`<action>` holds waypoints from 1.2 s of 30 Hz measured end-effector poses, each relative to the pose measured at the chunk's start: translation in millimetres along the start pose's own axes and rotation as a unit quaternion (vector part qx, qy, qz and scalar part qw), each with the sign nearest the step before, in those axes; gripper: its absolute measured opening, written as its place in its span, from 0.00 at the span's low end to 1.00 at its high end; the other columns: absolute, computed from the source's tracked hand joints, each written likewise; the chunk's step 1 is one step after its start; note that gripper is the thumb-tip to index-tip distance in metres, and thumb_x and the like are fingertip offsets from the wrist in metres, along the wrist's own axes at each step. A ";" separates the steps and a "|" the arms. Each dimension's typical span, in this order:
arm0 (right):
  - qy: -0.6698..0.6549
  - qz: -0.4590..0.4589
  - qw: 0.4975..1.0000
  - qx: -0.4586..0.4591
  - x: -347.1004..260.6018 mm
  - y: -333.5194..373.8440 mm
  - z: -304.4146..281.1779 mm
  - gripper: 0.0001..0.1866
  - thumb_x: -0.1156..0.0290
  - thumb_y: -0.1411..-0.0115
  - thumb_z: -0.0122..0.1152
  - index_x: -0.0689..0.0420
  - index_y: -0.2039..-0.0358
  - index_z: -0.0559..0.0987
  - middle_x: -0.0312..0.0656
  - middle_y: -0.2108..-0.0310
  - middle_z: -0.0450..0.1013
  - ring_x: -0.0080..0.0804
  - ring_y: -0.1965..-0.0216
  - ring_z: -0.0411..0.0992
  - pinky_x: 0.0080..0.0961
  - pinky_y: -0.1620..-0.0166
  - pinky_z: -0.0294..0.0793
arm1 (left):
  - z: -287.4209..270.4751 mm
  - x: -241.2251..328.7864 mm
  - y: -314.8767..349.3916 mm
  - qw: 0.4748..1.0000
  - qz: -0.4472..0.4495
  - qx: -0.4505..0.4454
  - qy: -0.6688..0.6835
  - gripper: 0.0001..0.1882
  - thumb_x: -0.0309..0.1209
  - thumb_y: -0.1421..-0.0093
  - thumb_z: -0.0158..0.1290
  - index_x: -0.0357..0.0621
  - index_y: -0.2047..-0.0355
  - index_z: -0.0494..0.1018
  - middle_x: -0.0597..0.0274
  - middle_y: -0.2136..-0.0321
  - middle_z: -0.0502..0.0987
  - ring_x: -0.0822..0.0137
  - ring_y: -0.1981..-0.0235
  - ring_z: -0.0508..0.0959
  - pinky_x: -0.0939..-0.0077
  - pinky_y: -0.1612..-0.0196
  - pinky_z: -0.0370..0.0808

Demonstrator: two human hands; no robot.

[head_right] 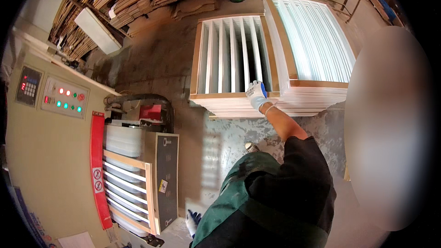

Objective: The person repeatedly picks up rectangular wooden frames with white slats from a stack and feeds them into a UV coating machine. They place each frame onto the machine's rollers, wait for it to pass through, and then retrieve it to place it back onto the stack. This cycle is performed continuously throughout the clip.

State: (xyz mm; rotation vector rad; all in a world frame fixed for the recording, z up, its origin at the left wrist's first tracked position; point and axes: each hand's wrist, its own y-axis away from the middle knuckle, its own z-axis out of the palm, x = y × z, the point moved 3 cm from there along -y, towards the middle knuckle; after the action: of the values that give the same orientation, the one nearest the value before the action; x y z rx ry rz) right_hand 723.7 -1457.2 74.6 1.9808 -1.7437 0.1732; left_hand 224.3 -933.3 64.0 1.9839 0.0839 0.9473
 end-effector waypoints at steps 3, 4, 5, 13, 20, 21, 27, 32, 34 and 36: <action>0.024 -0.028 0.998 0.057 -3.4 14.3 -1.3 0.09 0.66 0.34 0.55 0.47 0.63 0.84 0.34 0.61 0.76 0.34 0.54 0.71 0.38 0.58 0.67 | 83.2 36.2 -5.5 0.991 0.068 -0.096 -0.062 0.18 0.46 0.29 0.54 0.45 0.51 0.75 0.61 0.62 0.78 0.66 0.69 0.78 0.71 0.69 0.70; 0.067 -0.020 0.995 0.075 -6.9 13.8 30.5 0.12 0.61 0.30 0.50 0.42 0.70 0.79 0.33 0.69 0.72 0.33 0.59 0.70 0.37 0.59 0.66 | 115.5 62.4 -6.2 0.981 0.115 -0.132 -0.085 0.16 0.44 0.29 0.53 0.45 0.53 0.76 0.64 0.64 0.79 0.69 0.70 0.77 0.73 0.70 0.69; 0.079 -0.026 0.995 0.059 -14.0 17.7 47.5 0.09 0.60 0.30 0.50 0.43 0.64 0.78 0.34 0.63 0.71 0.35 0.54 0.69 0.40 0.54 0.65 | 143.6 87.0 -4.5 0.970 0.151 -0.158 -0.108 0.15 0.43 0.29 0.53 0.44 0.54 0.76 0.64 0.65 0.78 0.69 0.71 0.77 0.72 0.70 0.70; -0.074 -0.178 0.975 -0.115 -69.6 159.0 18.0 0.16 0.69 0.35 0.51 0.57 0.52 0.82 0.47 0.49 0.74 0.48 0.42 0.66 0.57 0.41 0.63 | 331.1 245.5 6.2 0.774 0.477 -0.084 -0.408 0.44 0.53 0.39 0.61 0.30 0.35 0.65 0.37 0.40 0.72 0.43 0.38 0.71 0.57 0.35 0.68; -0.354 0.086 0.924 0.119 5.3 223.2 41.7 0.36 0.48 0.54 0.69 0.53 0.48 0.72 0.43 0.50 0.68 0.40 0.47 0.66 0.49 0.47 0.66 | 379.7 258.1 -37.6 0.772 0.332 -0.181 -0.511 0.29 0.47 0.45 0.68 0.37 0.53 0.78 0.49 0.68 0.85 0.50 0.65 0.85 0.59 0.60 0.80; -0.397 0.169 0.893 0.132 16.6 226.7 55.7 0.35 0.52 0.54 0.73 0.55 0.48 0.73 0.43 0.51 0.70 0.39 0.49 0.69 0.46 0.48 0.70 | 378.3 259.9 -30.8 0.798 0.282 -0.204 -0.492 0.27 0.46 0.45 0.68 0.36 0.55 0.78 0.50 0.69 0.85 0.52 0.67 0.85 0.60 0.62 0.80; -0.865 0.254 0.432 -0.005 -5.8 232.0 151.1 0.11 0.73 0.48 0.74 0.60 0.69 0.79 0.31 0.77 0.73 0.21 0.79 0.69 0.24 0.75 0.70 | 350.1 254.2 -12.0 0.765 0.313 -0.165 -0.537 0.29 0.49 0.47 0.66 0.32 0.58 0.80 0.38 0.61 0.83 0.45 0.57 0.84 0.58 0.50 0.79; -0.871 0.259 0.418 0.001 5.0 237.7 146.1 0.05 0.76 0.49 0.64 0.58 0.75 0.75 0.29 0.79 0.68 0.20 0.80 0.67 0.25 0.76 0.66 | 309.6 280.3 98.8 0.774 0.391 -0.142 -0.478 0.24 0.45 0.44 0.62 0.33 0.60 0.79 0.39 0.66 0.83 0.46 0.58 0.84 0.57 0.50 0.79; -0.846 0.240 0.477 0.003 9.6 232.2 143.8 0.06 0.77 0.49 0.65 0.58 0.78 0.74 0.29 0.81 0.68 0.19 0.81 0.66 0.25 0.77 0.64 | 286.4 281.8 111.7 0.811 0.340 -0.127 -0.459 0.22 0.44 0.44 0.61 0.34 0.62 0.79 0.42 0.71 0.83 0.49 0.64 0.85 0.58 0.53 0.80; -0.829 0.211 0.517 0.006 19.1 225.6 126.2 0.07 0.78 0.49 0.65 0.58 0.78 0.75 0.30 0.81 0.69 0.18 0.81 0.67 0.25 0.78 0.64 | 261.5 272.1 112.9 0.832 0.333 -0.111 -0.430 0.21 0.44 0.43 0.60 0.35 0.64 0.79 0.45 0.75 0.83 0.51 0.68 0.85 0.60 0.57 0.81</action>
State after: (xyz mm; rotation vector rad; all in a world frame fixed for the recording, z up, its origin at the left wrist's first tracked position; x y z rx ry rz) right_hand 482.6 -1543.6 34.7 1.3036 -3.0379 -2.2693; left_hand 551.8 -1073.7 231.8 2.0538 -1.2331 0.3321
